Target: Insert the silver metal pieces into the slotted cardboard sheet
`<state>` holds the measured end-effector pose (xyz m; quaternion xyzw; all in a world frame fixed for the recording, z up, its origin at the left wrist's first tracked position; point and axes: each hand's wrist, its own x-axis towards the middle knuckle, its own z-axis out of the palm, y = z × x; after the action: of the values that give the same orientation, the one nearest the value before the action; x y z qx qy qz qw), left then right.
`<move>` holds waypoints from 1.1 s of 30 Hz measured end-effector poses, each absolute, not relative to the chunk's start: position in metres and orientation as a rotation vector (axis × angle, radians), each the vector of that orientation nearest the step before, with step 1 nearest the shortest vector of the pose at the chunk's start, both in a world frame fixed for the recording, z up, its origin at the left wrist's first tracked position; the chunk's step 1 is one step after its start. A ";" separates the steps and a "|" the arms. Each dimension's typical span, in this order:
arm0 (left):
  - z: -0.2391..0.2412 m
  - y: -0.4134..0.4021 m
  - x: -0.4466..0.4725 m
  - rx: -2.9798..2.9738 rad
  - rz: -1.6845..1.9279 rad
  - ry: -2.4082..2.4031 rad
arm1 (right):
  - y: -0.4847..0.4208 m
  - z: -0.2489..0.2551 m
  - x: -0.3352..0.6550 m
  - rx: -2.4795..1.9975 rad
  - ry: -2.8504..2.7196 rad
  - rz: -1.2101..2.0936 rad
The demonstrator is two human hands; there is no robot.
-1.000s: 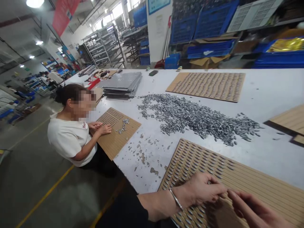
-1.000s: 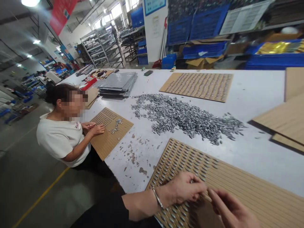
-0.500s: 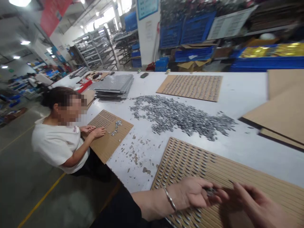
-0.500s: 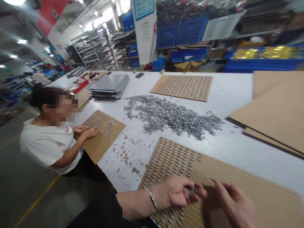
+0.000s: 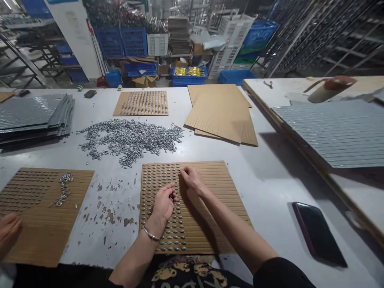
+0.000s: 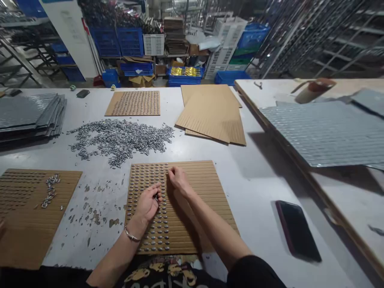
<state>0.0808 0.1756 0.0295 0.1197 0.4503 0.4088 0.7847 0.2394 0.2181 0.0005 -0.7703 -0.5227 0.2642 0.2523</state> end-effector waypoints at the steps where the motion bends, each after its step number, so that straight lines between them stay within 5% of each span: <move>1: 0.029 0.178 0.079 0.263 0.902 0.973 | 0.220 -0.001 0.239 -2.113 -1.437 0.718; 20: 0.025 0.196 0.079 0.235 0.937 0.926 | 0.217 0.004 0.237 -2.028 -1.364 0.676; 27: 0.026 0.192 0.086 0.229 0.912 0.922 | 0.176 0.013 0.218 -1.478 -1.183 1.131; 33: 0.023 0.186 0.095 0.372 0.903 0.991 | 0.166 0.019 0.217 -1.526 -1.330 0.864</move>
<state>0.0955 0.1865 0.0227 0.1712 0.4565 0.4161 0.7676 0.2168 0.1660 0.0194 -0.6179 -0.5386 0.3499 0.4534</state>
